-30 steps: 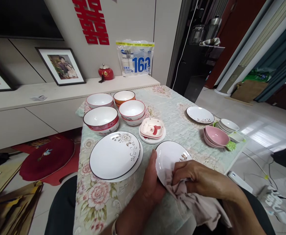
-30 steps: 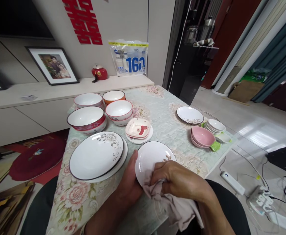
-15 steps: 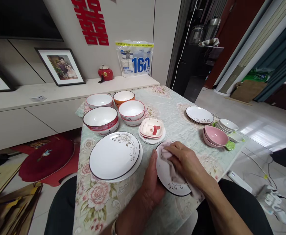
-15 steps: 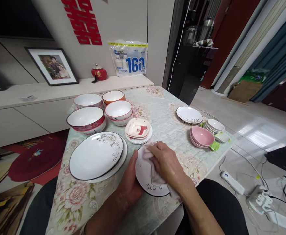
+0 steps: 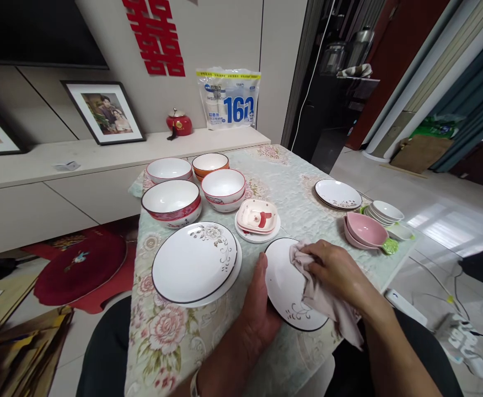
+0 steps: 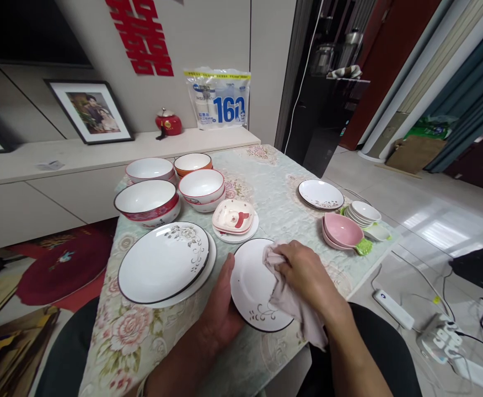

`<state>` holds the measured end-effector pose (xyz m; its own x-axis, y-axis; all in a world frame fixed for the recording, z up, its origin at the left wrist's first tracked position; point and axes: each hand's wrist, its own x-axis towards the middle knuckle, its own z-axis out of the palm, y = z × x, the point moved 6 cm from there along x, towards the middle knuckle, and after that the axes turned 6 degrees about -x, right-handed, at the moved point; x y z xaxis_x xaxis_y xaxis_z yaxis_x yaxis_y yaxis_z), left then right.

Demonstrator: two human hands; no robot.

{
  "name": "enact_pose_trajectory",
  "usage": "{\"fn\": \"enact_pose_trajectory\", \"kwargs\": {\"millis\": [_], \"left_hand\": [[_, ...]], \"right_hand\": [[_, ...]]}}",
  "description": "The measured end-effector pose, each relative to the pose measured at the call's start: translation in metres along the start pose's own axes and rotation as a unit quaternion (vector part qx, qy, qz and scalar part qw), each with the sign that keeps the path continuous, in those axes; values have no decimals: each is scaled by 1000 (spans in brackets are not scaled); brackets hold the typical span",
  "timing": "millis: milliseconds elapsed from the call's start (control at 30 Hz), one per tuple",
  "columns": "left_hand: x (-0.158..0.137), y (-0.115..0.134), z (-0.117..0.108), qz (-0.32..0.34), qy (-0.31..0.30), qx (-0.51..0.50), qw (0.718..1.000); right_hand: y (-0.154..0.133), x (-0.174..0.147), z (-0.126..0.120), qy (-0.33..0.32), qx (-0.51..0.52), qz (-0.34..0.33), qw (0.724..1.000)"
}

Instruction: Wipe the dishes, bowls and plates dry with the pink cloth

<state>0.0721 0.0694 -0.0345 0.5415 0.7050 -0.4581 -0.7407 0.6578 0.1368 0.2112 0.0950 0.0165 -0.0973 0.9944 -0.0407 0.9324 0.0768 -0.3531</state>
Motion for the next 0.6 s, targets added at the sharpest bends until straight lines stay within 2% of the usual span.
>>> {"fn": "enact_pose_trajectory", "kwargs": {"millis": [67,133,200,300,367,433,600], "left_hand": [[0,1,1,4,-1,0,1000],[0,2,1,7,-4,-10,1000],[1,3,1,13,-9,-22,1000],[2,3,1,1,-21,-27,999],[2,2,1,-17,-29,-22,999],[3,2,2,-20,-37,-19,999],[2,7,4,6,-31,-23,999]], "right_hand": [[-14,3,4,55,-19,2,998],[-35,3,9,82,20,-42,996],[-55,-1,11,59,82,-114,988],[-68,-10,10,-34,135,-182,973],[-67,-15,8,-91,144,-193,966],[-62,-18,5,-116,136,-185,966],[-57,-27,0,-51,56,-154,985]]}}
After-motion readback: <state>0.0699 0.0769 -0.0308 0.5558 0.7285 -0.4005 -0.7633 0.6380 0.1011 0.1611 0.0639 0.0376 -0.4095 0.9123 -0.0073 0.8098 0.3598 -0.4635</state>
